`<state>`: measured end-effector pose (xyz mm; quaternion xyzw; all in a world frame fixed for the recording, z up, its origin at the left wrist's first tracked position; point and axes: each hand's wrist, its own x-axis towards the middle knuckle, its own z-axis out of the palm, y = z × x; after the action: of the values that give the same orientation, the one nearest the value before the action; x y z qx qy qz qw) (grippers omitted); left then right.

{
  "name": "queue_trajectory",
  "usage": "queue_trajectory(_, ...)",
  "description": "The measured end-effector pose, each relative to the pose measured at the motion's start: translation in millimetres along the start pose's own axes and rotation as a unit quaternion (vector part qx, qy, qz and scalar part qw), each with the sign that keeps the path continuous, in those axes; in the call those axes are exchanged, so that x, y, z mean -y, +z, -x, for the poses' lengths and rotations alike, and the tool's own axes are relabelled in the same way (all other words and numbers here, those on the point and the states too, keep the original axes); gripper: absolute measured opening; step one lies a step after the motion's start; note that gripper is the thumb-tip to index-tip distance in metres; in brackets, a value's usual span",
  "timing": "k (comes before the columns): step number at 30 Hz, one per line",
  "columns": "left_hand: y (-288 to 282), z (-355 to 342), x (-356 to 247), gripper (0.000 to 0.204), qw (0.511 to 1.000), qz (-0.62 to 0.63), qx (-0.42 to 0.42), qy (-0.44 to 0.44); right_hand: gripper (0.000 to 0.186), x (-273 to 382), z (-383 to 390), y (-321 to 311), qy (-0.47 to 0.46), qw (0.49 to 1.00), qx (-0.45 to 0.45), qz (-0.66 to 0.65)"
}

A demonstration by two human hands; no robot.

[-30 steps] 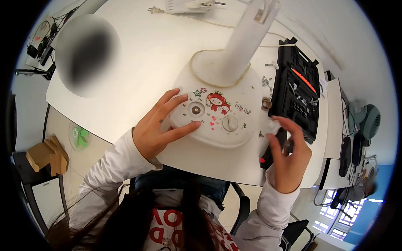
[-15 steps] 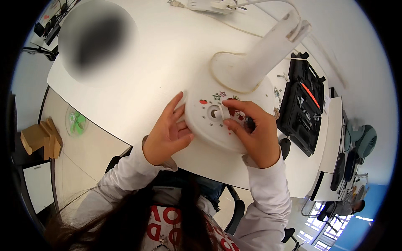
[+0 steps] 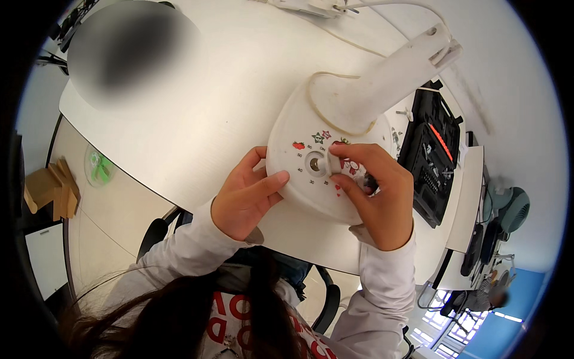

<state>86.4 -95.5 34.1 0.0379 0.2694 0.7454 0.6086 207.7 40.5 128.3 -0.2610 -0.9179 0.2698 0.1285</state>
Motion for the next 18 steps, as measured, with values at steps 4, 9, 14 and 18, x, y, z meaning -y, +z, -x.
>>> queue_trajectory(4,-3.0,-4.5,7.7,0.042,1.000,-0.023,-0.006,0.009,0.038,7.6,-4.4,1.7,-0.046,0.996,0.021,0.070)
queue_trajectory(9,-6.5,-6.3,9.4,0.043,1.000,-0.023,0.013,0.011,0.034,6.7,-11.4,0.7,-0.084,0.993,0.045,0.071)
queue_trajectory(14,-10.4,-5.7,13.9,0.043,0.999,-0.023,0.011,0.021,0.025,14.2,-15.0,7.8,0.027,0.999,0.020,0.038)
queue_trajectory(18,-9.7,-5.7,14.4,0.043,1.000,-0.013,0.011,0.026,0.020,13.1,-18.2,4.3,0.043,0.995,0.062,0.063)
